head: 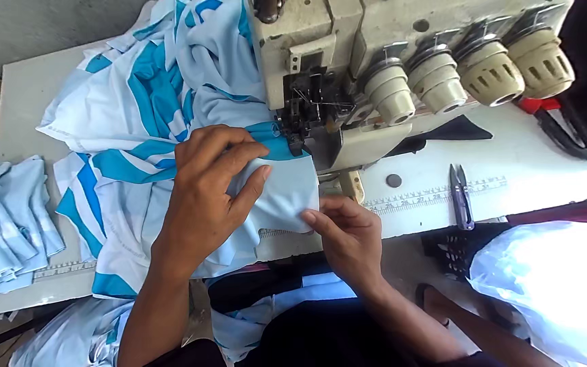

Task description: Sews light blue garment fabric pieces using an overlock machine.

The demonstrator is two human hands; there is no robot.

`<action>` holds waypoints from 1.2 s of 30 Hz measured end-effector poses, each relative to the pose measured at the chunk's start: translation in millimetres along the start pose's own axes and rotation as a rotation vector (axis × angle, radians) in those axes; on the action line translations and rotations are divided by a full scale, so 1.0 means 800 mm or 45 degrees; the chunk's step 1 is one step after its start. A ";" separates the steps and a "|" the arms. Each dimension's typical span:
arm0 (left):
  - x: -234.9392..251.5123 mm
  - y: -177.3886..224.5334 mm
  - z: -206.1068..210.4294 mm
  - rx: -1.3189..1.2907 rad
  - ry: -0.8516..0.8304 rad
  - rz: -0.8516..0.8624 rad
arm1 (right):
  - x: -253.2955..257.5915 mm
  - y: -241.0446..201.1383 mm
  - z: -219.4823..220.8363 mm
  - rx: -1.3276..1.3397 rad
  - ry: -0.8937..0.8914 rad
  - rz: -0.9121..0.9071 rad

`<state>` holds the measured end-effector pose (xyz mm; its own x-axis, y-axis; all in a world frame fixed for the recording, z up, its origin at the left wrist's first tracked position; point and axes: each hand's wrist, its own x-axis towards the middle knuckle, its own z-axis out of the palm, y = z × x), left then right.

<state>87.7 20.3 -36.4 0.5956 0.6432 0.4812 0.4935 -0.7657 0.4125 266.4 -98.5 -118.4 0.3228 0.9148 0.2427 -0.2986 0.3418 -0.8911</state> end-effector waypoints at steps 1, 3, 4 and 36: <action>0.000 0.000 0.000 0.006 0.005 0.006 | 0.000 0.000 0.000 0.002 -0.001 -0.007; 0.000 -0.001 0.001 0.013 0.016 0.012 | -0.001 -0.001 0.001 0.008 0.003 -0.011; -0.001 -0.001 0.001 0.016 0.022 0.011 | -0.001 -0.002 0.002 0.016 0.006 -0.011; 0.008 -0.006 0.000 0.072 0.051 -0.078 | 0.020 -0.007 0.015 0.068 0.119 -0.151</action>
<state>89.3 28.2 -35.7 0.5380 0.6877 0.4874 0.5640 -0.7234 0.3982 262.5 -83.3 -105.2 0.4404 0.8441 0.3060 -0.2998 0.4595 -0.8360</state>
